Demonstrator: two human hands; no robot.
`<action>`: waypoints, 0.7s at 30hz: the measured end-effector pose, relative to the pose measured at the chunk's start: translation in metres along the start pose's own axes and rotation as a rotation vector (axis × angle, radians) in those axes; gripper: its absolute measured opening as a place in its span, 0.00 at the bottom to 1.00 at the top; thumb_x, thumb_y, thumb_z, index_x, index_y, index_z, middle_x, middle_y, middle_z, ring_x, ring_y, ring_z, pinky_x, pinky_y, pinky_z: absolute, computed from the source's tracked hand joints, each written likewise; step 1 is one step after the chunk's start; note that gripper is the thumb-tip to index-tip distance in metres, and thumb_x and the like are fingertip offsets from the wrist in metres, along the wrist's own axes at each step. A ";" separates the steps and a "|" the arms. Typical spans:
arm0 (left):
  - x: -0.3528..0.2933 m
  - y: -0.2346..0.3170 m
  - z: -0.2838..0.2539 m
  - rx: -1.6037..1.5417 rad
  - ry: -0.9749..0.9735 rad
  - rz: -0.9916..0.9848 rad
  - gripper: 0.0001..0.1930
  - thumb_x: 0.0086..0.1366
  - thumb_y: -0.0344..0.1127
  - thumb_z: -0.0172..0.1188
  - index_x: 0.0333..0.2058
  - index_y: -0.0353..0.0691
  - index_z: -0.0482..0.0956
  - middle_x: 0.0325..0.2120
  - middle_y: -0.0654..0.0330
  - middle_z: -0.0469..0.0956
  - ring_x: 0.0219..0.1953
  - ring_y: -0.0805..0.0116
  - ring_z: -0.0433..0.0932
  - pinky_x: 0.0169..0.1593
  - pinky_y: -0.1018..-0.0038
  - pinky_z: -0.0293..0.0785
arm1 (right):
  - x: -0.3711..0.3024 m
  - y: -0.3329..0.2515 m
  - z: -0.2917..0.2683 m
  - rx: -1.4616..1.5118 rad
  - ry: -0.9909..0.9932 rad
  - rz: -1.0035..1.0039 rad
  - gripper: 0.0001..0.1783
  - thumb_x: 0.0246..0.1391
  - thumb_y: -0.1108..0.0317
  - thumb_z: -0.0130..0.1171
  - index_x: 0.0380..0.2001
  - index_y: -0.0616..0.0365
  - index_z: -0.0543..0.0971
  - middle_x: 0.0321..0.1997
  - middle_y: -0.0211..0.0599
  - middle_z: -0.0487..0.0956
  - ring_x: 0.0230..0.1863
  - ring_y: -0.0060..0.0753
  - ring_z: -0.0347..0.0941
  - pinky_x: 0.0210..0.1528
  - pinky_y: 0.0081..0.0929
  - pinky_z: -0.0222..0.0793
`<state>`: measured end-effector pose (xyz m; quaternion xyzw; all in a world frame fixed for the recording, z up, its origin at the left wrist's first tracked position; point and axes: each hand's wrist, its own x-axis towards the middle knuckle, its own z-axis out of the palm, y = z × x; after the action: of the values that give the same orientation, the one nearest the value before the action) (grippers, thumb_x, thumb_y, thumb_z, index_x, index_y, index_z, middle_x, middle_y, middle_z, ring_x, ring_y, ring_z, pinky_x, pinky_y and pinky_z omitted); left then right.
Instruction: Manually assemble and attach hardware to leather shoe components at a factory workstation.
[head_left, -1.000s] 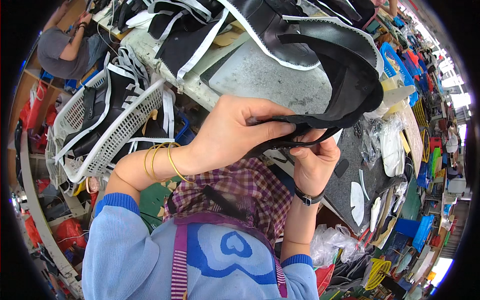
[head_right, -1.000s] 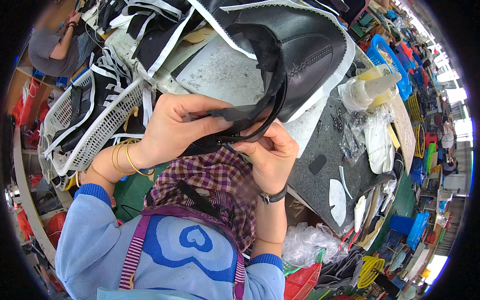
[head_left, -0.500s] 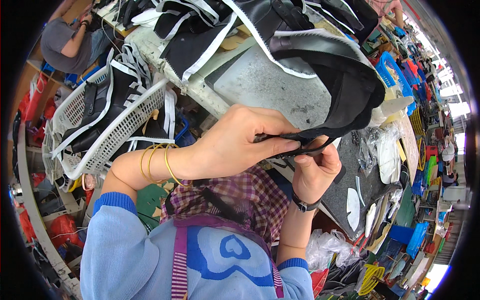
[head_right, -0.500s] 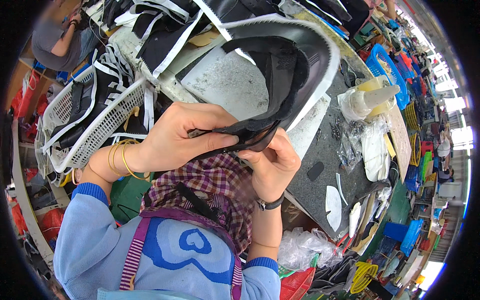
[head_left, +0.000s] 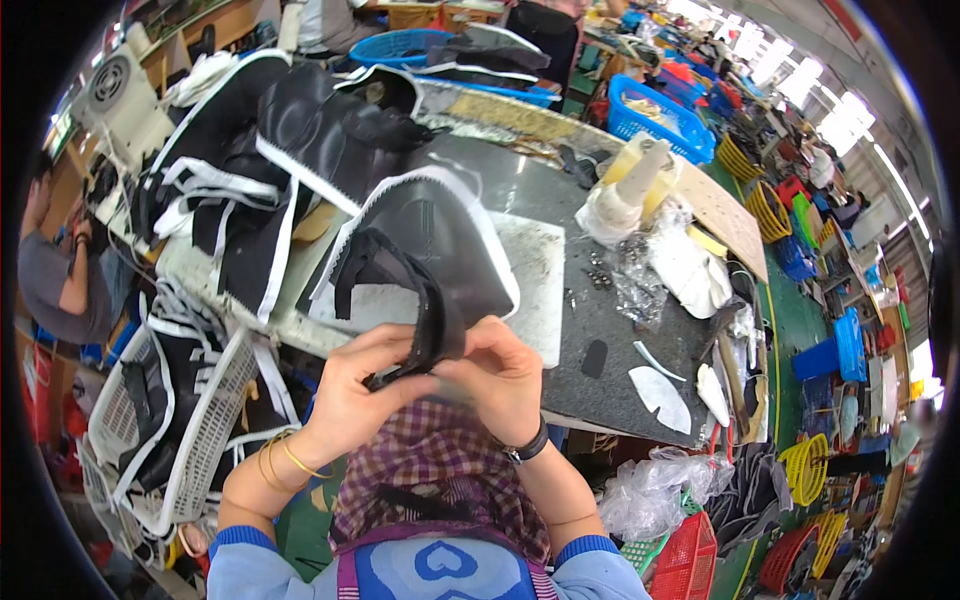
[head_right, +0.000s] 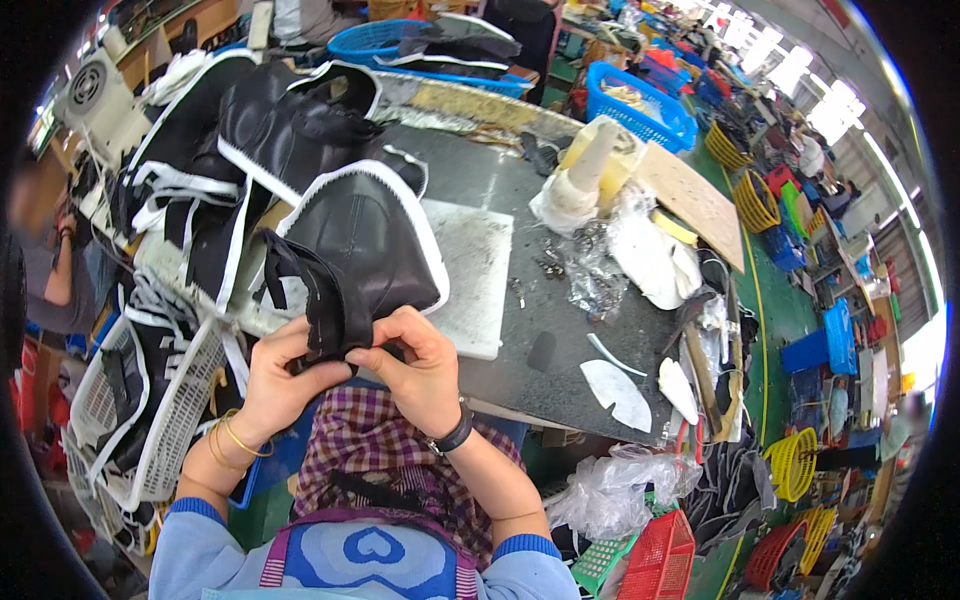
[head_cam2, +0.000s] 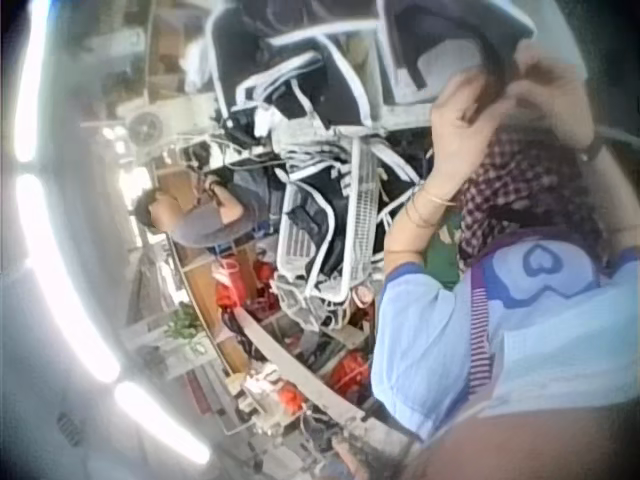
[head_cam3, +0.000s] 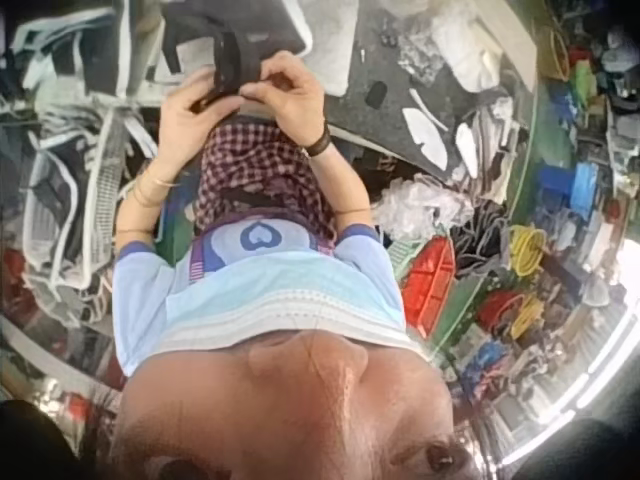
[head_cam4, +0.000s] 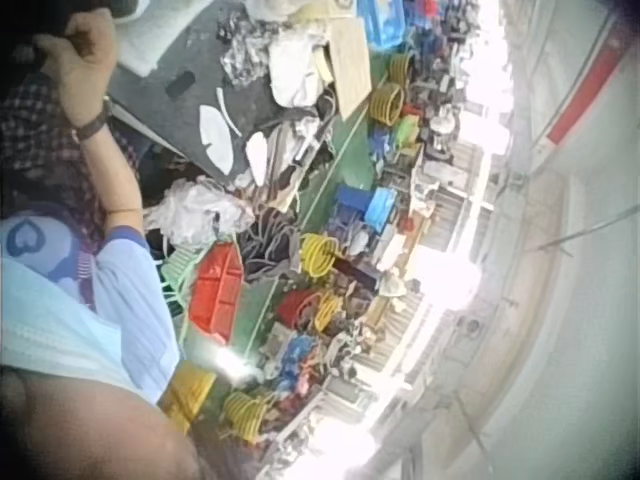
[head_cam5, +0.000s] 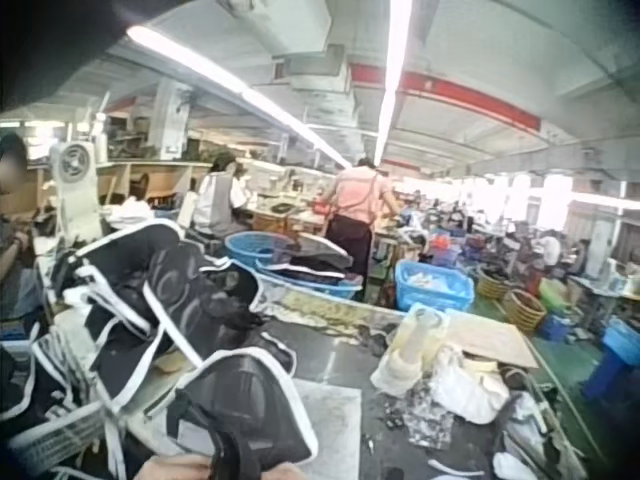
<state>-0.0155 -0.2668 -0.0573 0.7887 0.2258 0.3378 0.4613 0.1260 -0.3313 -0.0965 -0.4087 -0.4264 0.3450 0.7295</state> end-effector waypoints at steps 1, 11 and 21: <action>0.001 0.004 -0.001 0.047 -0.039 -0.006 0.13 0.45 0.24 0.62 0.33 0.33 0.76 0.32 0.56 0.75 0.35 0.66 0.75 0.38 0.77 0.70 | 0.002 0.001 -0.001 -0.104 0.014 0.008 0.08 0.38 0.79 0.61 0.22 0.63 0.72 0.23 0.27 0.66 0.26 0.16 0.62 0.29 0.14 0.58; -0.003 0.005 -0.024 -0.513 -0.145 -0.216 0.13 0.48 0.19 0.60 0.35 0.31 0.75 0.33 0.61 0.74 0.38 0.75 0.71 0.43 0.79 0.67 | 0.005 0.009 -0.033 -0.109 -0.364 0.189 0.22 0.44 0.73 0.59 0.45 0.64 0.68 0.44 0.33 0.72 0.44 0.21 0.66 0.45 0.22 0.63; -0.005 -0.022 -0.018 -0.245 -0.009 -0.237 0.08 0.52 0.26 0.60 0.32 0.34 0.76 0.26 0.66 0.72 0.29 0.79 0.69 0.34 0.81 0.66 | 0.004 0.000 0.011 -0.122 -0.150 0.006 0.22 0.43 0.75 0.61 0.43 0.63 0.69 0.42 0.33 0.72 0.42 0.24 0.67 0.45 0.23 0.64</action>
<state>-0.0328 -0.2497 -0.0719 0.6961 0.2724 0.3022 0.5916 0.1177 -0.3248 -0.0916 -0.4269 -0.4987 0.3502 0.6681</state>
